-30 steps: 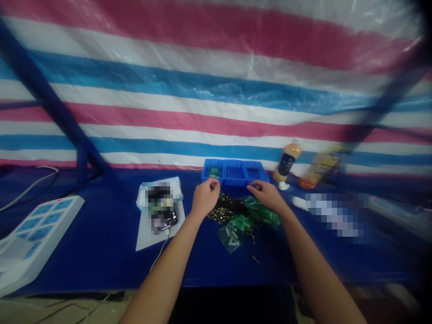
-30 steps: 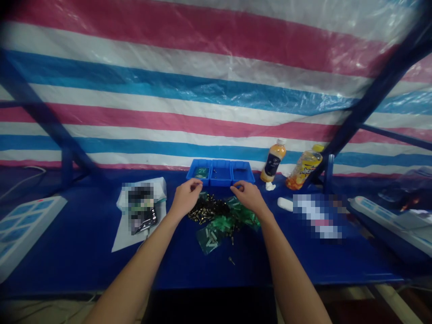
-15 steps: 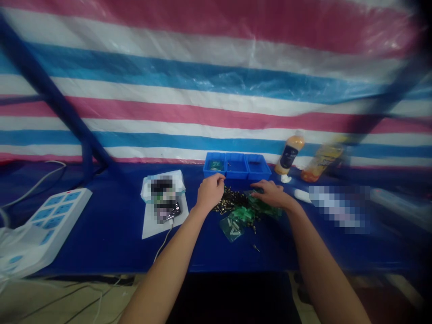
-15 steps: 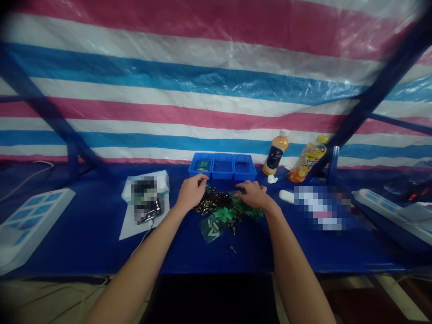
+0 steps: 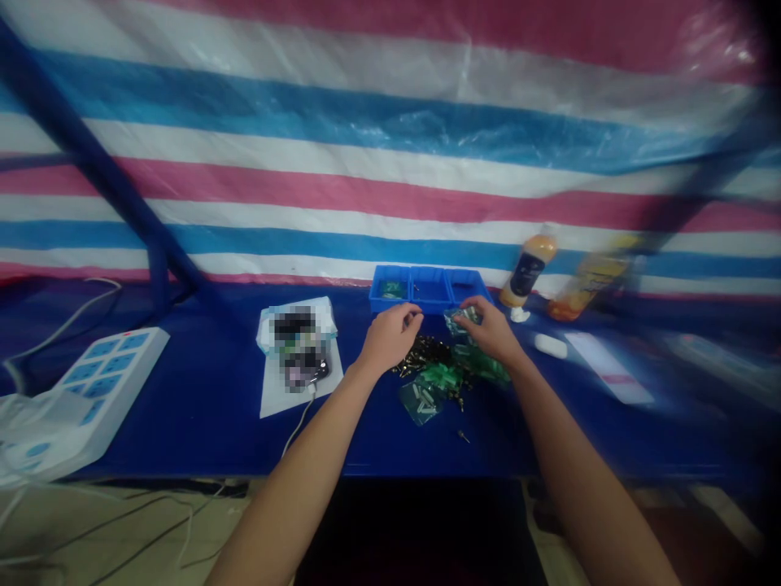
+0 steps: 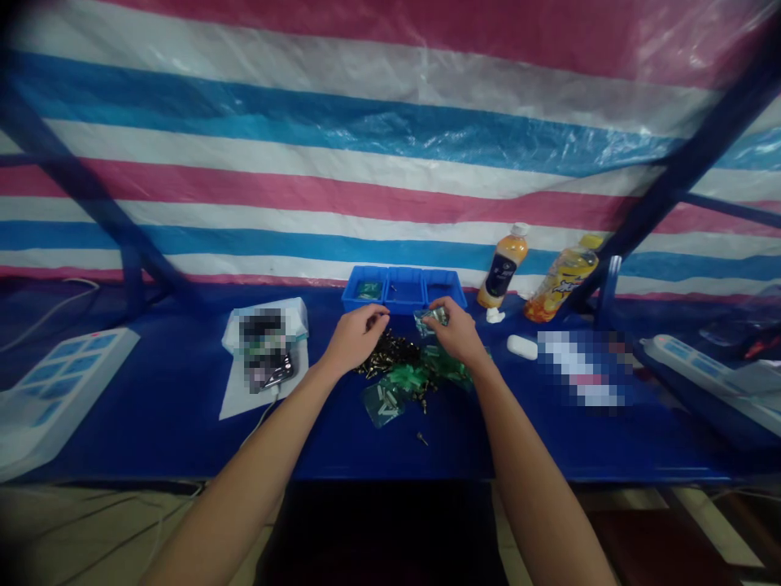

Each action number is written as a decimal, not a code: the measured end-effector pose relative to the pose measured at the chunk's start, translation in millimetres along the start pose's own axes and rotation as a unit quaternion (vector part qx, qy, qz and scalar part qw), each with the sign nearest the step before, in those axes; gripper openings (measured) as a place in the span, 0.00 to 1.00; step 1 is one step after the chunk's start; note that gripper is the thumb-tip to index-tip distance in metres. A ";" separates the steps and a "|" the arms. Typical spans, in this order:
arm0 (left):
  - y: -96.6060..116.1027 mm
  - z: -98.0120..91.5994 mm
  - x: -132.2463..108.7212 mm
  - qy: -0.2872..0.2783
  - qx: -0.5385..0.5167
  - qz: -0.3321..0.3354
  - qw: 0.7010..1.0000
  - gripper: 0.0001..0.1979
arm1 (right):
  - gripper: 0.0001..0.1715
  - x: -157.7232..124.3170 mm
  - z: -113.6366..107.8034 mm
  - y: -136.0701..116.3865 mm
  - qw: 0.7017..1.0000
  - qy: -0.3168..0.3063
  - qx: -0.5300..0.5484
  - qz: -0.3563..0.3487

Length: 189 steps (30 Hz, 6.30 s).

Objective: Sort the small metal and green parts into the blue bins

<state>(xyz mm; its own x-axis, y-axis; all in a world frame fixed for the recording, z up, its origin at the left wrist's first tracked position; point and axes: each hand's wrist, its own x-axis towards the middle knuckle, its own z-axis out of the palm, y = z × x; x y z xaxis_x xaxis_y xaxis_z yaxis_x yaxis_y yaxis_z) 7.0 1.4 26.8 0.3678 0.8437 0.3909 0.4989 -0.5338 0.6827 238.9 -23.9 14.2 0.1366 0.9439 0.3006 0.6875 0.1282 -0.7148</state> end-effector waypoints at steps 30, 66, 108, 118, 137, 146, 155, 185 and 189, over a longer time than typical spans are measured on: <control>2.3 -6.7 2.5 -0.131 -0.213 -0.099 0.963 0.15 | 0.22 -10.6 24.2 -33.0 0.943 -0.054 0.326 0.036; 6.4 -0.4 3.6 -0.048 0.053 -0.008 0.997 0.16 | 0.25 -8.2 -28.5 12.7 0.929 -0.209 -0.298 0.058; 1.6 0.3 10.5 -0.040 -0.259 -0.186 0.947 0.14 | 0.27 -11.0 19.6 -34.8 0.914 -0.076 0.379 0.121; -36.7 -28.8 55.5 0.061 -0.277 -0.202 0.937 0.14 | 0.23 -3.8 10.3 -18.4 0.938 -0.071 0.321 0.111; -20.2 -23.4 21.7 0.191 0.047 -0.125 0.972 0.12 | 0.21 -13.2 -11.0 1.5 0.955 -0.201 -0.217 -0.011; 2.0 -1.0 6.0 0.043 -0.003 -0.023 0.999 0.10 | 0.24 -9.2 -8.0 4.2 0.968 -0.192 -0.162 -0.007; 2.1 3.1 4.4 0.017 0.004 -0.009 1.000 0.10 | 0.22 -11.8 -15.8 10.9 0.944 -0.233 -0.232 -0.012; 7.2 0.7 7.4 -0.086 -0.204 -0.075 0.972 0.14 | 0.22 -8.8 15.3 -25.5 0.940 -0.065 0.330 0.054; 6.0 3.1 7.6 -0.083 -0.220 -0.082 0.969 0.14 | 0.22 -9.5 16.8 -28.3 0.938 -0.062 0.336 0.054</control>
<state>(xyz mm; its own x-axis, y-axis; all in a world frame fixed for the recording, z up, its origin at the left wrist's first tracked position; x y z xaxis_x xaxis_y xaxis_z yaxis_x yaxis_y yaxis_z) 15.2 4.5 32.0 0.4509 0.8750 0.1763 0.1921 -0.2881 0.9381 206.2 -31.4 21.0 0.0673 0.9852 0.1576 0.0642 0.1534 -0.9861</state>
